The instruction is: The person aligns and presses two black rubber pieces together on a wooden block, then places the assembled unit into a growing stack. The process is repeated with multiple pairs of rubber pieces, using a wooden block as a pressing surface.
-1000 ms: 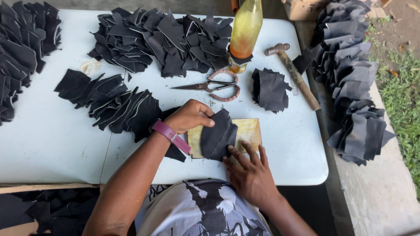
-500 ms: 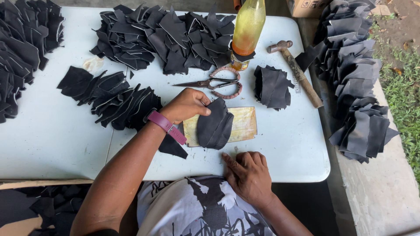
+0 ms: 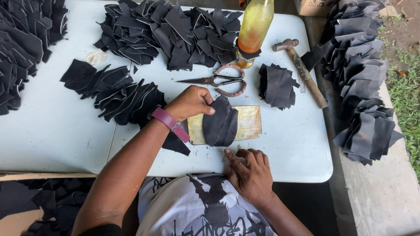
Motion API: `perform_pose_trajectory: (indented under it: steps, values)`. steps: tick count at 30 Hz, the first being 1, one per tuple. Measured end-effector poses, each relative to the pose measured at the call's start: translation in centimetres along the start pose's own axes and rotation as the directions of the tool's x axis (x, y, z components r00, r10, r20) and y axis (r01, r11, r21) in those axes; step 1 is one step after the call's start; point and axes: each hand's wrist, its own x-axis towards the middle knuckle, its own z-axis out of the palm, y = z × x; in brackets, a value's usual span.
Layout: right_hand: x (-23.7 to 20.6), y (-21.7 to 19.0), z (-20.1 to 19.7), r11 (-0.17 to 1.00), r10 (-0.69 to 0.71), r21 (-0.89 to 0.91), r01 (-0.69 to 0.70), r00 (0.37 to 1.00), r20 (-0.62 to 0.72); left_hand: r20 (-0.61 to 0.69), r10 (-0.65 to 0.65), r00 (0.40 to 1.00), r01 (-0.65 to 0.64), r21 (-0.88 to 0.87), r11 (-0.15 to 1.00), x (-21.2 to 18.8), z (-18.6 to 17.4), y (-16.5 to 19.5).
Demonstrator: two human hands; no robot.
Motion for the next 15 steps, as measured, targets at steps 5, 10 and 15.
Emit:
perform_pose_trajectory:
  steps: [5,10,15]
  values:
    - [0.1,0.1,0.2,0.998,0.05,-0.051,-0.044,0.99,0.13,-0.021,0.001,1.0,-0.002,-0.031,1.0,0.0,0.1,-0.4]
    - [0.5,0.1,0.2,0.992,0.102,-0.097,-0.084,0.975,0.198,0.011,-0.019,1.0,0.02,-0.052,0.998,0.2,-0.1,0.0]
    - [0.5,0.0,0.2,0.992,0.107,-0.089,-0.092,0.977,0.185,0.083,-0.202,0.976,0.217,-0.278,0.936,0.3,-0.6,1.4]
